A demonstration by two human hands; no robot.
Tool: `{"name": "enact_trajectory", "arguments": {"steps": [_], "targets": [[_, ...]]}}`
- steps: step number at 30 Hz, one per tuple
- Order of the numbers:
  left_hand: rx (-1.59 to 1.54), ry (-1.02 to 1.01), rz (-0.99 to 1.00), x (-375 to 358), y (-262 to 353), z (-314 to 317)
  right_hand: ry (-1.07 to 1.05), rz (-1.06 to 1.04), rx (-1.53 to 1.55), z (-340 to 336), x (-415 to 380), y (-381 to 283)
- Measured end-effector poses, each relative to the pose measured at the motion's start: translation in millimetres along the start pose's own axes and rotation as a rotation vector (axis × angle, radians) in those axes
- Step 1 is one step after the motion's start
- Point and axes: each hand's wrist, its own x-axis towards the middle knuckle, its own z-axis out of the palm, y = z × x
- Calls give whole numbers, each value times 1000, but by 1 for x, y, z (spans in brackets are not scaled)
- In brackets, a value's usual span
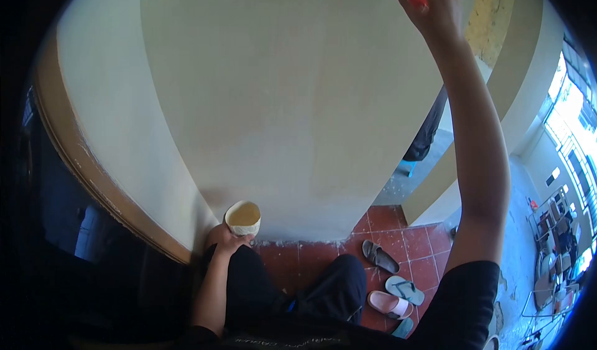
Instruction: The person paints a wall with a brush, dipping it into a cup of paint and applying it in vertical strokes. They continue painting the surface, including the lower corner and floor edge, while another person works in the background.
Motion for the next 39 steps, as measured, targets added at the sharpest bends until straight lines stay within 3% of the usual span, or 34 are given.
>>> {"name": "enact_trajectory", "arguments": {"steps": [3,4,5,9,12,14,15,18,19,21,23,24,26,27,29,33,35,36,37,39], "targets": [[-69,-1,-120,-4,-17,-8,-55,-45,-87,7,-21,-29],[30,-12,-65,-4,-20,-11,-194,127,-95,7,-57,-29],[30,-18,-78,-5,-17,-11,-150,26,-18,11,-83,-34],[3,-7,-67,-7,-5,-12,-397,150,144,-6,-212,-119],[-29,16,-227,-8,-1,-4,-639,108,305,-29,-272,-176],[-77,46,14,-5,-2,0,-804,156,470,-35,-268,-172],[-77,40,20,-2,-5,-2,-870,194,527,-36,-267,-166],[-97,-39,-58,-7,-16,-7,-725,44,284,-22,-225,-95],[-46,-32,-87,-7,-14,-7,-788,565,409,-24,-186,-76],[18,-19,-126,-5,-8,-8,-583,581,299,-21,-135,-27],[3,5,-17,-5,-6,-4,-200,426,186,-29,-91,-28],[-13,5,-66,-7,-8,-6,-203,435,198,-27,-80,-34],[-10,13,-68,-8,-3,-3,48,164,67,-20,-70,-48],[-11,13,-55,-8,-2,-2,-84,225,140,-12,-101,-42],[34,-2,-74,-11,-5,-6,-188,85,4,6,-140,-78],[-63,-55,-141,-18,1,3,-479,176,223,3,-261,-198],[30,22,-94,-21,6,7,-696,196,355,-2,-335,-252],[-59,24,-224,-25,7,5,-775,243,403,-9,-362,-276],[-47,36,-234,-27,16,8,-861,279,463,-17,-385,-292],[-91,42,-161,-25,42,18,-862,328,529,-26,-403,-307]]}}
